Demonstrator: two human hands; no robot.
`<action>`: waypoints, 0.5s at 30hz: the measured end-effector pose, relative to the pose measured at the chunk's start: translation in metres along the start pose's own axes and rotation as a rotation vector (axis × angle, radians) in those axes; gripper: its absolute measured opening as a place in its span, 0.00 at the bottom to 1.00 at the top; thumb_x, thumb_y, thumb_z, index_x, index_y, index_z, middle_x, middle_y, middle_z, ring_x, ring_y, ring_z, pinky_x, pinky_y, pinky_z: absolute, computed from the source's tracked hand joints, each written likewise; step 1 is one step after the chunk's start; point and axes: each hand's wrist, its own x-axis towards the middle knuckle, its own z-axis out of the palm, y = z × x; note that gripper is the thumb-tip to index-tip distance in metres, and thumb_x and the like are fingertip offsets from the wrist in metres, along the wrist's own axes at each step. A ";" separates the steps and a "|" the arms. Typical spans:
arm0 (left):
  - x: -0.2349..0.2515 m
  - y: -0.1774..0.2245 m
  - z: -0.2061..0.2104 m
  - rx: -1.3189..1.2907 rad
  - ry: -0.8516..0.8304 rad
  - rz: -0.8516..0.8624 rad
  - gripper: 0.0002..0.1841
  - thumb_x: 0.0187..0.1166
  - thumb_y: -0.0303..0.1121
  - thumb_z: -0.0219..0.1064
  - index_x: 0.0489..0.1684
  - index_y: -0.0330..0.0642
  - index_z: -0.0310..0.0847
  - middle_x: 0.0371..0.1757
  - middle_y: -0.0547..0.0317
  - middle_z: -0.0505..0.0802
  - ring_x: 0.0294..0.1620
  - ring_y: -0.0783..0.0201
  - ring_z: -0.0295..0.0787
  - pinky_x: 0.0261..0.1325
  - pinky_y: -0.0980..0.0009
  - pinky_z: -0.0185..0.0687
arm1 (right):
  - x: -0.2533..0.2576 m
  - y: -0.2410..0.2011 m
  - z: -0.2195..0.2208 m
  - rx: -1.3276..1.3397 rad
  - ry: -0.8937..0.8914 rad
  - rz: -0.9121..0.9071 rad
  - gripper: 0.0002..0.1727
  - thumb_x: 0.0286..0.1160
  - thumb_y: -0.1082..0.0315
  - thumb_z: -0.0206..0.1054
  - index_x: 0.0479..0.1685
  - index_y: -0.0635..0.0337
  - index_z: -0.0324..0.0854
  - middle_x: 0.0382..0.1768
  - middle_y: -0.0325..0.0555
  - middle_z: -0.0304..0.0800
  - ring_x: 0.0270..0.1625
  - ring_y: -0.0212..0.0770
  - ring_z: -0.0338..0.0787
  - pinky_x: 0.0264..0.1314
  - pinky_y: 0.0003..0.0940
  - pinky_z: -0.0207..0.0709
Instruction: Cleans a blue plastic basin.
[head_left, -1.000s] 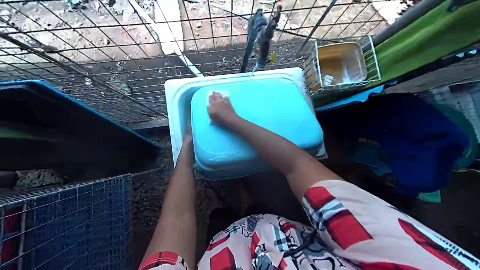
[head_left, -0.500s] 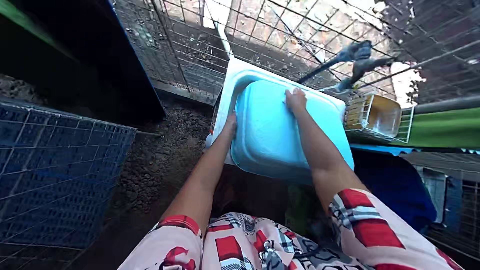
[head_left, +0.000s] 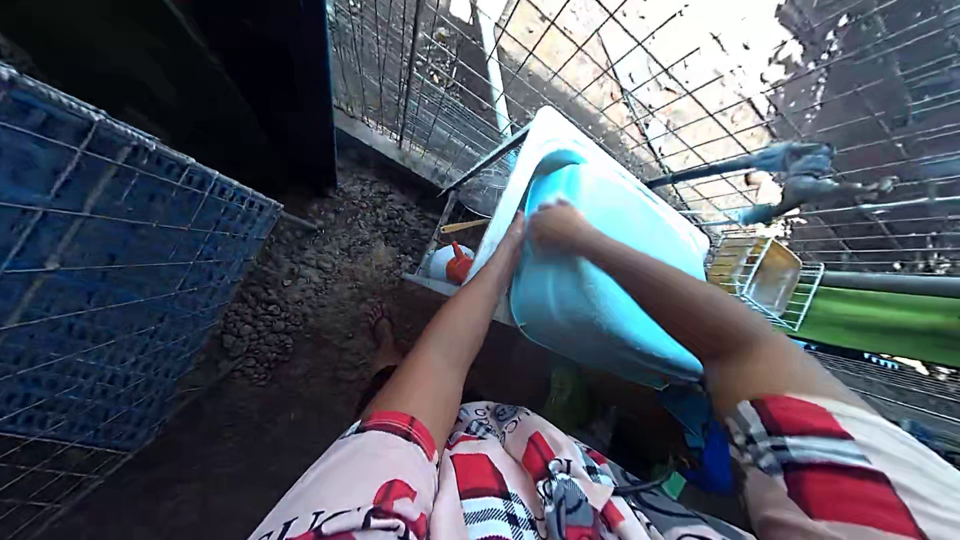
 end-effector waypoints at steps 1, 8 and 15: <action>-0.001 -0.001 0.000 -0.005 -0.005 0.016 0.35 0.96 0.55 0.33 0.87 0.37 0.63 0.82 0.37 0.76 0.81 0.46 0.73 0.80 0.45 0.69 | 0.024 0.018 -0.013 0.021 0.026 0.085 0.22 0.78 0.61 0.69 0.59 0.72 0.87 0.67 0.72 0.84 0.78 0.73 0.75 0.82 0.78 0.55; 0.005 0.001 0.003 -0.074 -0.039 -0.044 0.37 0.94 0.59 0.31 0.87 0.41 0.63 0.83 0.42 0.76 0.83 0.50 0.71 0.82 0.47 0.68 | -0.069 -0.063 0.046 -0.033 0.089 -0.070 0.25 0.76 0.62 0.66 0.63 0.75 0.83 0.71 0.71 0.81 0.80 0.68 0.74 0.88 0.67 0.53; 0.015 -0.004 0.001 0.192 0.000 0.047 0.30 0.97 0.48 0.42 0.88 0.35 0.61 0.82 0.35 0.76 0.81 0.45 0.73 0.81 0.45 0.68 | -0.052 -0.017 0.020 0.198 0.296 0.020 0.17 0.78 0.66 0.66 0.54 0.72 0.88 0.63 0.67 0.89 0.76 0.66 0.80 0.88 0.67 0.56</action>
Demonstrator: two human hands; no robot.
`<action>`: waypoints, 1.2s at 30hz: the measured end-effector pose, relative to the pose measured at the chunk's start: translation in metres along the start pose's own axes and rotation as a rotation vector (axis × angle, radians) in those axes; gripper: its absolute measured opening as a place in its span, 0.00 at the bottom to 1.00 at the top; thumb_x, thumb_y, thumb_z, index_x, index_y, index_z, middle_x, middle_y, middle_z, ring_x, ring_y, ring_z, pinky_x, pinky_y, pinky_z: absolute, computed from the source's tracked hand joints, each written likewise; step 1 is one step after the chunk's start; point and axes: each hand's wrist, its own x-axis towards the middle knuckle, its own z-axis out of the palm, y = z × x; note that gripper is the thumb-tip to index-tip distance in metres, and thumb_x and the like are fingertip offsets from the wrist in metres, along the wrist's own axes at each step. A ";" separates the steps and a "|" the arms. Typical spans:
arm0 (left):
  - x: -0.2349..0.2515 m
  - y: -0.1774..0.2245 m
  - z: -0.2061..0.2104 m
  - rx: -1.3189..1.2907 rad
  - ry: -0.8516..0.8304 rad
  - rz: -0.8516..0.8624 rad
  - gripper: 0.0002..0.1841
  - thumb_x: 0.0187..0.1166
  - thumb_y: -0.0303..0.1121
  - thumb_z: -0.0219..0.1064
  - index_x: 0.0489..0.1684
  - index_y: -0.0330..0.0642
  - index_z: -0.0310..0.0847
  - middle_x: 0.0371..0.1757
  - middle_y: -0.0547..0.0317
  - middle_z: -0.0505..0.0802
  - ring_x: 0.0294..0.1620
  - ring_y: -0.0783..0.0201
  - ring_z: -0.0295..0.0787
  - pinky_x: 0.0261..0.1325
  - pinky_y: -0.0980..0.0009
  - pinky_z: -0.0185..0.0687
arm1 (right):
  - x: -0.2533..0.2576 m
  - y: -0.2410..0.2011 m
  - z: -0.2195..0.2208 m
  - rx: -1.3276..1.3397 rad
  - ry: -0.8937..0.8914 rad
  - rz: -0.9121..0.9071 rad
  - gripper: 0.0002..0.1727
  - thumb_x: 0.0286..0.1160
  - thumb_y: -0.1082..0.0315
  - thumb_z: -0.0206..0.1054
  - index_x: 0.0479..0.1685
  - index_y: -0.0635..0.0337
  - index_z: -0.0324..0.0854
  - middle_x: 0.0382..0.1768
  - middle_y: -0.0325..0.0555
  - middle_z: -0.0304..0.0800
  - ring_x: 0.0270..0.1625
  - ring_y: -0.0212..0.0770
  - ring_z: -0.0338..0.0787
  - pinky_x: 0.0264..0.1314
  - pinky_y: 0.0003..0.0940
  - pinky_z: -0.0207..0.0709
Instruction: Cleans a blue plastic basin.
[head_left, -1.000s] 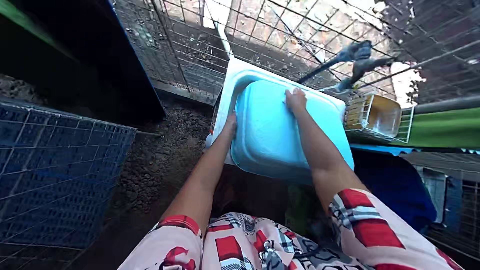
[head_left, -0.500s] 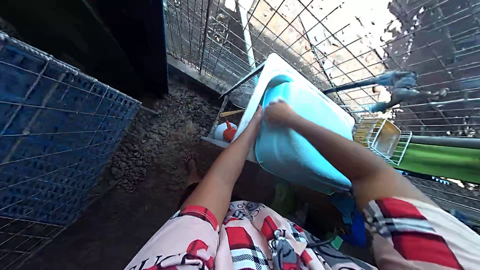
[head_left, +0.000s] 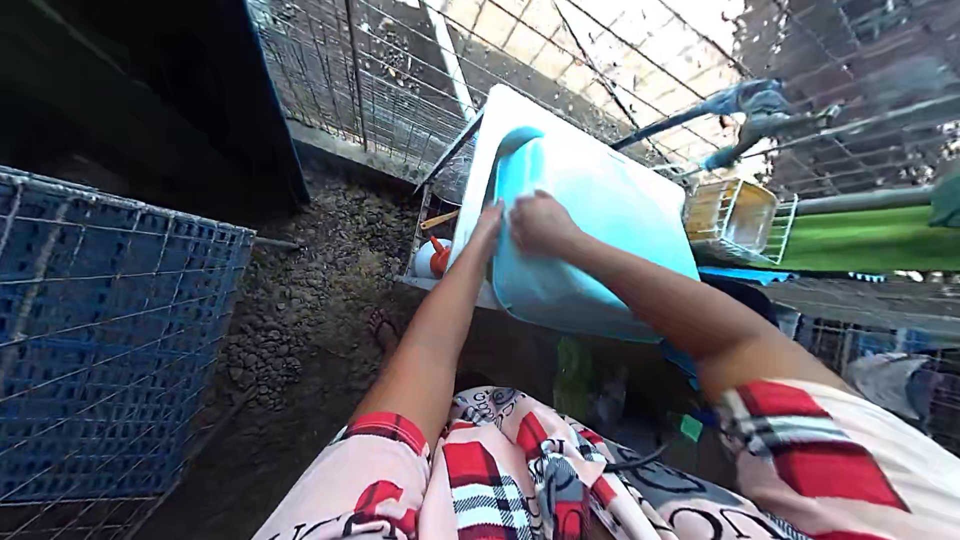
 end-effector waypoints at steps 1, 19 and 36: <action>0.000 -0.002 0.000 0.030 0.002 0.017 0.29 0.96 0.47 0.43 0.86 0.36 0.62 0.77 0.35 0.80 0.75 0.46 0.78 0.76 0.47 0.74 | 0.014 0.001 -0.002 -0.010 0.018 0.069 0.18 0.77 0.66 0.66 0.55 0.73 0.88 0.64 0.67 0.88 0.78 0.68 0.77 0.88 0.69 0.53; 0.012 -0.009 -0.004 0.177 0.076 0.013 0.30 0.98 0.47 0.37 0.88 0.34 0.60 0.84 0.34 0.72 0.83 0.46 0.71 0.81 0.48 0.68 | -0.103 -0.016 0.099 0.063 0.635 -0.192 0.15 0.74 0.73 0.65 0.57 0.62 0.91 0.72 0.55 0.87 0.83 0.62 0.76 0.85 0.69 0.62; 0.014 -0.007 -0.004 0.146 0.086 -0.024 0.30 0.97 0.48 0.38 0.89 0.38 0.60 0.84 0.34 0.73 0.82 0.45 0.71 0.80 0.46 0.70 | -0.140 0.033 0.126 -0.064 0.777 -0.419 0.12 0.81 0.71 0.64 0.52 0.56 0.93 0.68 0.55 0.90 0.76 0.61 0.84 0.82 0.63 0.70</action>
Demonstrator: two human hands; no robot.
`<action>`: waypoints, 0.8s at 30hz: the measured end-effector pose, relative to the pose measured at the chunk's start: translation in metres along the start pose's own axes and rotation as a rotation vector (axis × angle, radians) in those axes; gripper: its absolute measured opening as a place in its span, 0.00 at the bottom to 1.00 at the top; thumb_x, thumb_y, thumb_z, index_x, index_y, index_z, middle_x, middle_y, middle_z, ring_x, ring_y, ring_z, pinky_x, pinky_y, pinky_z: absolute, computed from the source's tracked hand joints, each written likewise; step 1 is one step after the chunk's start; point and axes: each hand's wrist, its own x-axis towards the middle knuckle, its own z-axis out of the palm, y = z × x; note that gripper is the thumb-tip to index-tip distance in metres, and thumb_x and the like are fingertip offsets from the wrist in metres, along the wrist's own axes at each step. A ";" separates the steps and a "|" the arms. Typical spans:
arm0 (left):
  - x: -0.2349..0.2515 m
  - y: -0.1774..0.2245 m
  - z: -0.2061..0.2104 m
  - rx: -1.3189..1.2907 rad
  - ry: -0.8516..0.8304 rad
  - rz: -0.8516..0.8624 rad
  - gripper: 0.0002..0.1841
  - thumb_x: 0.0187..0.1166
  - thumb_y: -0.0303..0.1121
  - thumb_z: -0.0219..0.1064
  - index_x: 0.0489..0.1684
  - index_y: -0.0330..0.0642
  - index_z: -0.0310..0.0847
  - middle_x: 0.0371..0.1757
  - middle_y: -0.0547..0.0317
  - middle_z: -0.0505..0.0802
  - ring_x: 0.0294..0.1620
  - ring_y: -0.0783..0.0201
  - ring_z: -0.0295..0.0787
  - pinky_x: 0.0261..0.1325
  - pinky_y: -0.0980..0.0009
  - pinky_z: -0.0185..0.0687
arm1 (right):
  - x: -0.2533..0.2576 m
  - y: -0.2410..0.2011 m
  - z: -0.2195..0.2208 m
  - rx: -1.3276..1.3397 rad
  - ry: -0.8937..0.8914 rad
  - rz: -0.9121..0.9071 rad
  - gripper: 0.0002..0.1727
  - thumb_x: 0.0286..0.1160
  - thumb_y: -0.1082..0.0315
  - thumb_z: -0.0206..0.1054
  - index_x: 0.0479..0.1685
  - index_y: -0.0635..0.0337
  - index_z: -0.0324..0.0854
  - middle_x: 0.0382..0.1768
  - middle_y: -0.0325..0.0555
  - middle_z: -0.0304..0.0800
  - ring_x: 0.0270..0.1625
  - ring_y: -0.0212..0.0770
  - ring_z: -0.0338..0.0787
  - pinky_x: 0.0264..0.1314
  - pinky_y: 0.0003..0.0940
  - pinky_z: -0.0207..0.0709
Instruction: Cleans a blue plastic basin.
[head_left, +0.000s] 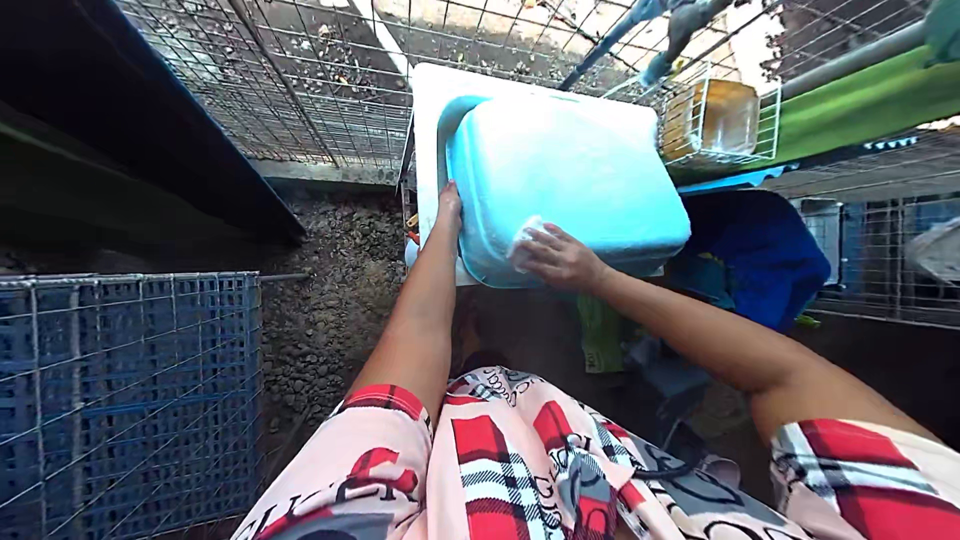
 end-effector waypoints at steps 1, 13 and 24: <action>0.001 0.001 0.000 0.009 0.005 0.001 0.30 0.97 0.48 0.38 0.89 0.38 0.60 0.83 0.35 0.73 0.82 0.46 0.73 0.79 0.46 0.71 | 0.024 -0.007 0.008 -0.007 -0.016 0.041 0.13 0.80 0.71 0.64 0.52 0.56 0.93 0.68 0.54 0.90 0.76 0.61 0.84 0.83 0.63 0.70; 0.003 0.004 0.002 0.080 0.130 -0.017 0.31 0.94 0.54 0.46 0.81 0.36 0.69 0.73 0.38 0.83 0.71 0.49 0.82 0.71 0.48 0.79 | -0.118 0.003 0.045 -0.310 0.452 0.832 0.30 0.93 0.57 0.41 0.78 0.66 0.76 0.78 0.67 0.78 0.86 0.70 0.67 0.90 0.72 0.43; -0.015 0.009 -0.011 0.451 0.097 0.133 0.29 0.96 0.47 0.40 0.79 0.30 0.69 0.75 0.37 0.81 0.73 0.50 0.79 0.75 0.50 0.74 | 0.046 -0.085 0.110 0.057 1.031 1.460 0.36 0.80 0.62 0.54 0.77 0.90 0.63 0.74 0.89 0.71 0.80 0.80 0.71 0.85 0.66 0.62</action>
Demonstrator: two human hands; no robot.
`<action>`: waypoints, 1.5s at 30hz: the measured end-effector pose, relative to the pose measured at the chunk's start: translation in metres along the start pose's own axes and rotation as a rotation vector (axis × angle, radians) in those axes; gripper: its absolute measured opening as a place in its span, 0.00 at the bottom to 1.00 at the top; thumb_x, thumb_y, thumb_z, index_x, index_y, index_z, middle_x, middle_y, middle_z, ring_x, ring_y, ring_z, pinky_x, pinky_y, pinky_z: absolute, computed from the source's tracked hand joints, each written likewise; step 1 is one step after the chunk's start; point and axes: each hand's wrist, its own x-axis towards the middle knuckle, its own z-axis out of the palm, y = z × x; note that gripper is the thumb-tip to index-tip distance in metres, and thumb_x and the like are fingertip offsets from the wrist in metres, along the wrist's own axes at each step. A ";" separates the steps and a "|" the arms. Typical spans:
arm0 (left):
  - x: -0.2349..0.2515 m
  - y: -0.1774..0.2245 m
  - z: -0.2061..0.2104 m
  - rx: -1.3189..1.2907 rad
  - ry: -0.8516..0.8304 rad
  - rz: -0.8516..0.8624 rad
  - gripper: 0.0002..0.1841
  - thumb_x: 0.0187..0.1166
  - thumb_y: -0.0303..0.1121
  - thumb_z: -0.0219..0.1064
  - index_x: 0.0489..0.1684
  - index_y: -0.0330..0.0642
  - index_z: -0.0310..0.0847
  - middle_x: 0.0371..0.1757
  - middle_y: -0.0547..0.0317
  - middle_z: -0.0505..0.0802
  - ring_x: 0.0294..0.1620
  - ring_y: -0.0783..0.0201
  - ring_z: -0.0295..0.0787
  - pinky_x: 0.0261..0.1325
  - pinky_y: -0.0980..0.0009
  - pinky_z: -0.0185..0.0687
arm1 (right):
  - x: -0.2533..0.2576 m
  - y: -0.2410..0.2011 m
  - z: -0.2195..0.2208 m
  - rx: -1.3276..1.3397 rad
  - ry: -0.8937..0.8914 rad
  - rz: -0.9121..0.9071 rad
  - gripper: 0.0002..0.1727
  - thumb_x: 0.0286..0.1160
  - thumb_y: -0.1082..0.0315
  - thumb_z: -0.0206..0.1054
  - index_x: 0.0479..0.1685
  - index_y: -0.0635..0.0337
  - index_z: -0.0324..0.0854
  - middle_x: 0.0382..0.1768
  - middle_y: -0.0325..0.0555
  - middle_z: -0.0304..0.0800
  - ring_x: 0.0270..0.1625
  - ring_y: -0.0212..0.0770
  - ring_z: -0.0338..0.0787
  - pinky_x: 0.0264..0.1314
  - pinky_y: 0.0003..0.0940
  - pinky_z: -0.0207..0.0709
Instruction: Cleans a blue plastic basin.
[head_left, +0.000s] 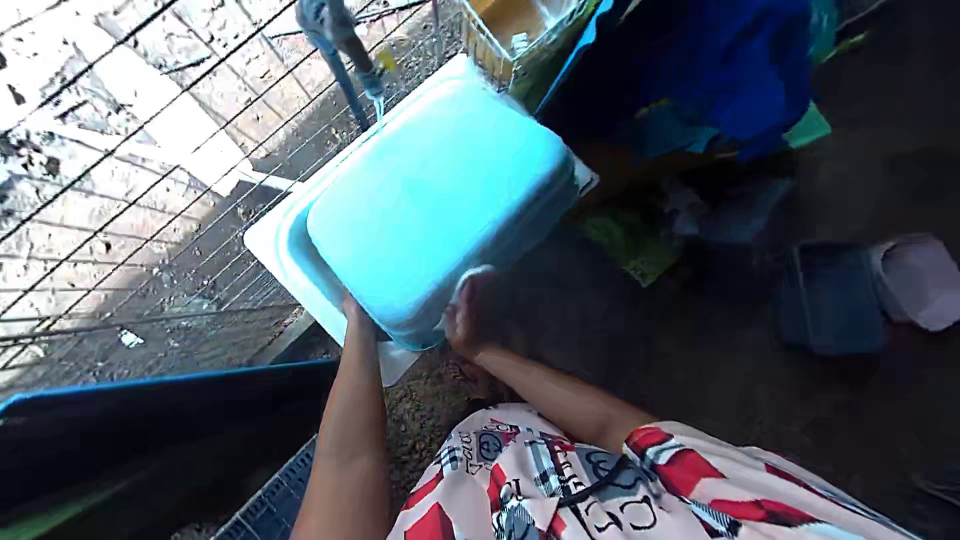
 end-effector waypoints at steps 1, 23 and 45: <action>0.000 0.003 0.000 0.028 0.015 -0.007 0.29 0.97 0.45 0.39 0.79 0.29 0.69 0.77 0.35 0.80 0.75 0.48 0.78 0.77 0.49 0.72 | 0.030 0.011 -0.015 0.024 -0.020 0.114 0.35 0.79 0.67 0.54 0.80 0.90 0.58 0.80 0.88 0.63 0.85 0.79 0.65 0.89 0.63 0.58; -0.037 0.047 0.031 0.452 0.211 0.049 0.24 0.97 0.34 0.43 0.77 0.20 0.70 0.77 0.26 0.79 0.81 0.43 0.75 0.83 0.57 0.66 | 0.342 0.125 -0.106 -0.149 -0.651 0.121 0.23 0.88 0.67 0.55 0.78 0.59 0.80 0.79 0.58 0.80 0.83 0.58 0.76 0.87 0.59 0.64; -0.226 0.163 -0.106 -0.146 0.619 0.102 0.25 0.92 0.52 0.50 0.82 0.51 0.69 0.59 0.53 0.88 0.51 0.64 0.88 0.53 0.61 0.85 | 0.354 0.041 0.096 0.609 -0.901 0.736 0.18 0.89 0.62 0.56 0.65 0.66 0.80 0.49 0.54 0.86 0.45 0.43 0.84 0.48 0.43 0.81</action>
